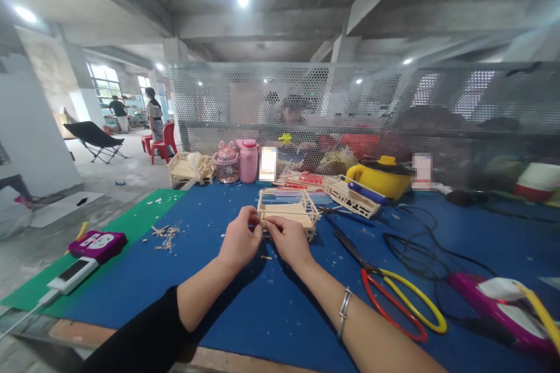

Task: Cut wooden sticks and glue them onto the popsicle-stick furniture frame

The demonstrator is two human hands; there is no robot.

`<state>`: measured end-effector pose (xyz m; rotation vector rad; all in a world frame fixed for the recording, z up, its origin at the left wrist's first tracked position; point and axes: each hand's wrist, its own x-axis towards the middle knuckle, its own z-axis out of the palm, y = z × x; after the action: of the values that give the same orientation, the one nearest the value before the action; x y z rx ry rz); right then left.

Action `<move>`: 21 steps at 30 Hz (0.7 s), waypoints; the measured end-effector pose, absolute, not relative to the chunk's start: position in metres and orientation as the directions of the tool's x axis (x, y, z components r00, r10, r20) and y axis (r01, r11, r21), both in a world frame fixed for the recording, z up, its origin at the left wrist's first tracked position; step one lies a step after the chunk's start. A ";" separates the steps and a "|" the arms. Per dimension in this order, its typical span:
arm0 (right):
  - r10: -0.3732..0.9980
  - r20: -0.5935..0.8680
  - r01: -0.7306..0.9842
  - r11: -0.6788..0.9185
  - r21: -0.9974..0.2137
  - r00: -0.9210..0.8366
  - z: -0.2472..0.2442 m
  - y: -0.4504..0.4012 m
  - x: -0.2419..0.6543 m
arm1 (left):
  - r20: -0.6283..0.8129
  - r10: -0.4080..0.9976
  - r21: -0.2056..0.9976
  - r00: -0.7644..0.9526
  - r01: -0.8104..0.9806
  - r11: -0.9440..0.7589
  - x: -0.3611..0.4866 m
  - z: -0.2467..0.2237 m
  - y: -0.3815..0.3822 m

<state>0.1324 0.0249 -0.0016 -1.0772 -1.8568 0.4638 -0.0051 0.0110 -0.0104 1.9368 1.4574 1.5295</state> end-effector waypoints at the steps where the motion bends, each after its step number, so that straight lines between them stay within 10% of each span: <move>1: 0.829 0.520 0.484 0.549 -0.682 -0.208 -0.001 0.024 0.133 | 0.569 0.820 0.719 -0.067 0.524 -0.456 -0.006 -0.010 0.012; 21: 0.836 0.528 0.579 0.508 -0.637 -0.153 0.011 0.013 0.156 | 0.588 0.798 0.671 -0.131 0.631 -0.390 -0.032 -0.005 0.032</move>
<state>0.1558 0.0133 0.0107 -1.1755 -1.8468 0.3563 -0.0320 0.0324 -0.0053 1.9555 1.6327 1.5449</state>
